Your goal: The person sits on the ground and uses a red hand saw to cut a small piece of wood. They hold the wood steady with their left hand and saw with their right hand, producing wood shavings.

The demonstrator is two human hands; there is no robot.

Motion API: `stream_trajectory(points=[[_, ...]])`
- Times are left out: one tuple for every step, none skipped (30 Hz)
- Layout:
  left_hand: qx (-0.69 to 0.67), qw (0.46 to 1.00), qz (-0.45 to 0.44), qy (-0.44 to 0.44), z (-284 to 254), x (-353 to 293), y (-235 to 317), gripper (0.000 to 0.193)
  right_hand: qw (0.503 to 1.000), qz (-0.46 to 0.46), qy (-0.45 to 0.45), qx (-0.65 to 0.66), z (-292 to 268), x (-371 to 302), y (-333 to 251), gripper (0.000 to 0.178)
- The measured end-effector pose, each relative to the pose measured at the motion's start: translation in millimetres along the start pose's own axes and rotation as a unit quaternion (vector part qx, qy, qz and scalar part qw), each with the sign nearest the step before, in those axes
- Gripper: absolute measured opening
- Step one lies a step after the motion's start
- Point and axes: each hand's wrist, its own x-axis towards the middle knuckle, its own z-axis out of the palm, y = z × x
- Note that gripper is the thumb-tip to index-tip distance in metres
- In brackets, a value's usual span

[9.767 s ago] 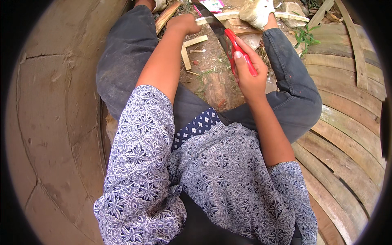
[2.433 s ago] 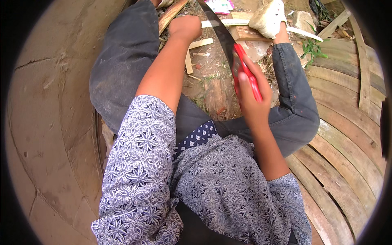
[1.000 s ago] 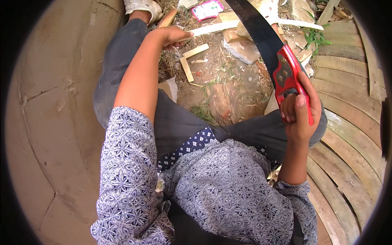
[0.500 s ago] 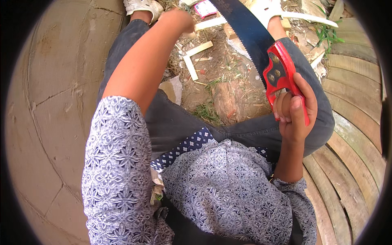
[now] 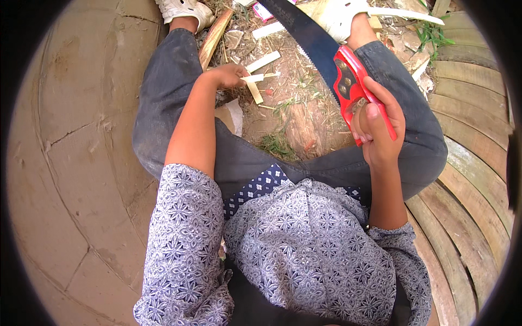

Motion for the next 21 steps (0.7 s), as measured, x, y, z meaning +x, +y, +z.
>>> stream_trajectory(points=[[-0.009,1.0,0.019,0.022,0,-1,6,0.029,1.0,-0.001,0.0,0.001,0,0,1,0.041],[-0.028,0.998,0.002,0.054,-1,-1,12,0.037,1.0,-0.002,0.0,0.001,-1,-1,1,0.041],[-0.064,0.995,0.016,0.076,-7,-3,16,0.037,1.0,-0.008,0.007,-0.004,-2,-2,0,0.041],[-0.1,0.99,0.03,0.099,-15,-9,21,0.038,1.0,-0.014,0.013,-0.008,-4,-5,-3,0.04],[-0.135,0.983,0.044,0.12,-22,-14,26,0.039,1.0,-0.02,0.02,-0.013,-6,-8,-6,0.04],[-0.109,0.975,0.032,0.19,-31,-11,28,0.039,0.999,-0.026,0.03,-0.02,-8,-11,-9,0.041],[-0.073,0.954,0.075,0.281,-38,-12,32,0.037,0.998,-0.032,0.041,-0.03,-10,-14,-12,0.042],[-0.044,0.925,0.109,0.362,-41,-11,36,0.036,0.997,-0.039,0.052,-0.039,-12,-17,-15,0.043],[-0.016,0.886,0.142,0.441,-46,-10,41,0.035,0.997,-0.048,0.06,-0.032,-14,-18,-17,0.042],[0.007,0.88,0.158,0.448,-47,-12,53,0.035,0.996,-0.054,0.067,-0.025,-17,-20,-18,0.041],[0.03,0.872,0.175,0.456,-48,-13,64,0.034,0.995,-0.063,0.075,-0.019,-18,-21,-21,0.04],[0.053,0.864,0.191,0.463,-47,-13,75,0.034,0.994,-0.06,0.086,-0.03,-18,-23,-23,0.04],[0.063,0.871,0.191,0.448,-43,-9,84,0.035,0.994,-0.059,0.089,-0.032,-18,-26,-25,0.039],[0.074,0.877,0.193,0.434,-39,-3,93,0.036,0.993,-0.06,0.092,-0.035,-17,-28,-25,0.039],[0.085,0.883,0.194,0.419,-36,2,101,0.037,0.993,-0.061,0.095,-0.038,-17,-30,-25,0.039],[0.11,0.873,0.188,0.435,-32,6,104,0.036,0.994,-0.054,0.09,-0.036,-16,-32,-25,0.039],[0.135,0.863,0.182,0.451,-27,9,106,0.035,0.995,-0.048,0.085,-0.033,-14,-34,-25,0.039],[0.159,0.852,0.176,0.467,-23,11,108,0.034,0.996,-0.042,0.079,-0.031,-13,-35,-24,0.039],[0.181,0.841,0.171,0.48,-18,13,111,0.033,0.996,-0.043,0.078,-0.033,-10,-37,-25,0.039],[0.188,0.833,0.162,0.495,-15,15,114,0.031,0.995,-0.044,0.076,-0.035,-5,-38,-25,0.039],[0.201,0.828,0.167,0.496,-12,17,116,0.03,0.995,-0.046,0.075,-0.038,-2,-40,-25,0.039]])
